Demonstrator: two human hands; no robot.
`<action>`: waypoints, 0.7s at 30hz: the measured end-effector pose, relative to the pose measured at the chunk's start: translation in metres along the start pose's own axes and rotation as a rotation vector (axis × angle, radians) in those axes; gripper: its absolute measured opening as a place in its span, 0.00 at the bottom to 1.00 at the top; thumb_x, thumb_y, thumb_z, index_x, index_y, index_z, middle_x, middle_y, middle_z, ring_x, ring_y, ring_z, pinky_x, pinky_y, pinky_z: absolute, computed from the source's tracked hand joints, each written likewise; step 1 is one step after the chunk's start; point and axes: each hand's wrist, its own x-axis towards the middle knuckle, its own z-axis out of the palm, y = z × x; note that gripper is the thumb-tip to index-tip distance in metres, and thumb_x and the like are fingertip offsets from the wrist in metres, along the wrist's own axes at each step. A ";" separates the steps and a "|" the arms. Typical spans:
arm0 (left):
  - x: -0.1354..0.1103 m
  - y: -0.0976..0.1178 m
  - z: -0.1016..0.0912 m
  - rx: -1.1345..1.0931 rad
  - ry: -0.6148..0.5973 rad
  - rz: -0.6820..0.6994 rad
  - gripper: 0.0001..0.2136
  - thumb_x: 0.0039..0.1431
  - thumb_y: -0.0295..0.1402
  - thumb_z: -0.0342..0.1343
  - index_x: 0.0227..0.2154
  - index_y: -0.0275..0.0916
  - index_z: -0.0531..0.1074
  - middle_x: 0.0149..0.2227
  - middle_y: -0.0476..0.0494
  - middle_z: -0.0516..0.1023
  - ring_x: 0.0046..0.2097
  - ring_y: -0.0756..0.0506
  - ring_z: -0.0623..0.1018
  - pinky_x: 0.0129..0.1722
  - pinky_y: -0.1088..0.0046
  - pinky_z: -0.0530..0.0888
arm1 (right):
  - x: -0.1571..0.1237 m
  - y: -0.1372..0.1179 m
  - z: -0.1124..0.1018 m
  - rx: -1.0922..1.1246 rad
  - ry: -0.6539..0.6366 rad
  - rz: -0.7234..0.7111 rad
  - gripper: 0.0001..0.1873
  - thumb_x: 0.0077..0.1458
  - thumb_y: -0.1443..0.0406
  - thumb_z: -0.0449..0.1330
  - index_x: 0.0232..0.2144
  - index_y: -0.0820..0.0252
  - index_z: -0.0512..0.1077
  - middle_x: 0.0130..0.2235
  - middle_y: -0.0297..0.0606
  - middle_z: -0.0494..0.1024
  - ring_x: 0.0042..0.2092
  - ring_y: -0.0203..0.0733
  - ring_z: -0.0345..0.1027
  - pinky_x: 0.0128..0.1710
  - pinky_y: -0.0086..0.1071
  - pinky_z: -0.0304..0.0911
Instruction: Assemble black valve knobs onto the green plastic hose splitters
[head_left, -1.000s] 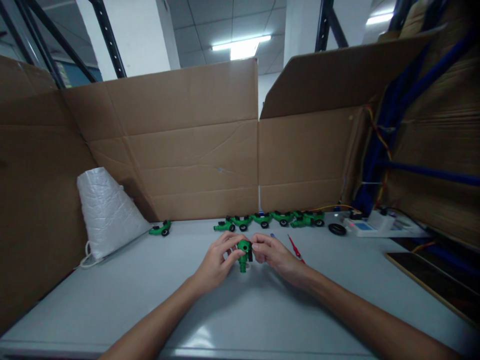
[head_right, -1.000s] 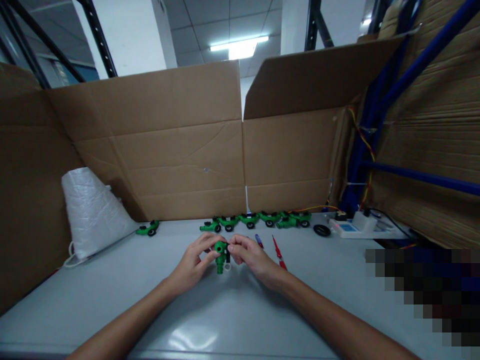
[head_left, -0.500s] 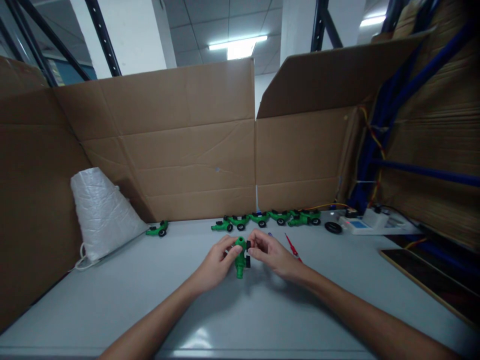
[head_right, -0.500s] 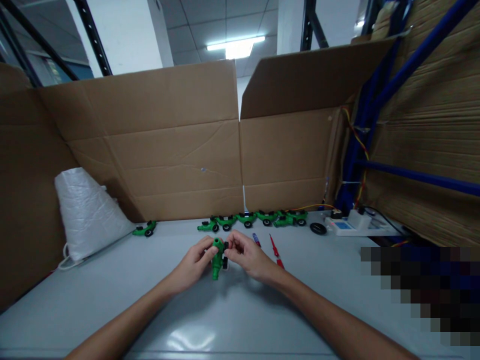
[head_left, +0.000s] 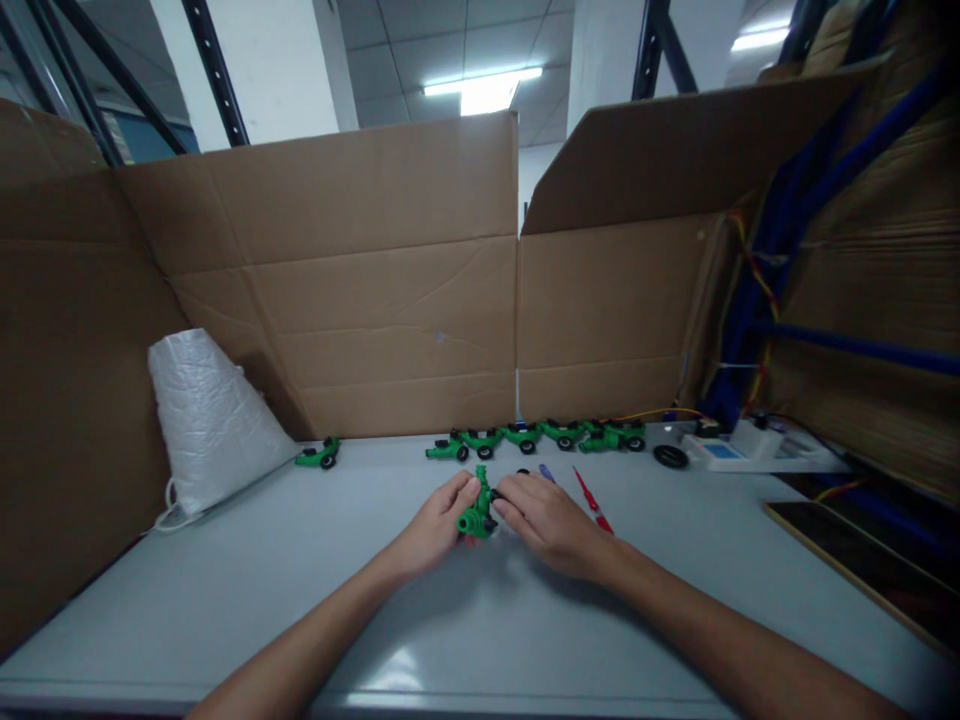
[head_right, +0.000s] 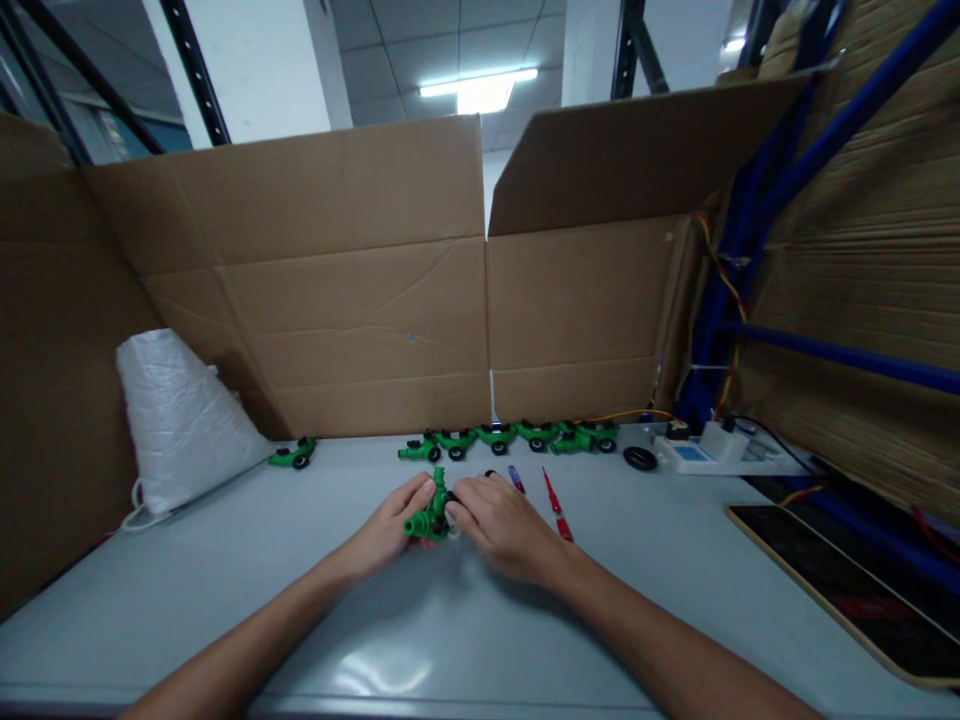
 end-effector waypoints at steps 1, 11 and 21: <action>-0.001 0.000 0.000 0.018 0.000 -0.001 0.25 0.72 0.61 0.46 0.36 0.40 0.65 0.27 0.53 0.68 0.28 0.49 0.71 0.31 0.72 0.68 | 0.000 -0.001 0.000 -0.017 -0.003 -0.011 0.15 0.77 0.58 0.47 0.37 0.54 0.68 0.38 0.41 0.76 0.41 0.49 0.68 0.45 0.41 0.58; -0.007 -0.003 -0.004 0.207 -0.030 0.141 0.24 0.77 0.56 0.38 0.40 0.40 0.66 0.37 0.48 0.68 0.41 0.46 0.69 0.48 0.67 0.70 | -0.004 -0.013 0.006 0.094 -0.022 0.052 0.15 0.76 0.61 0.48 0.36 0.55 0.68 0.34 0.38 0.75 0.33 0.44 0.65 0.36 0.37 0.51; -0.007 0.003 -0.012 0.481 0.018 0.144 0.21 0.78 0.52 0.38 0.41 0.41 0.64 0.36 0.50 0.66 0.38 0.46 0.68 0.44 0.69 0.67 | 0.009 -0.016 0.006 0.744 -0.120 0.372 0.33 0.74 0.45 0.44 0.24 0.58 0.68 0.24 0.34 0.67 0.28 0.39 0.60 0.32 0.34 0.54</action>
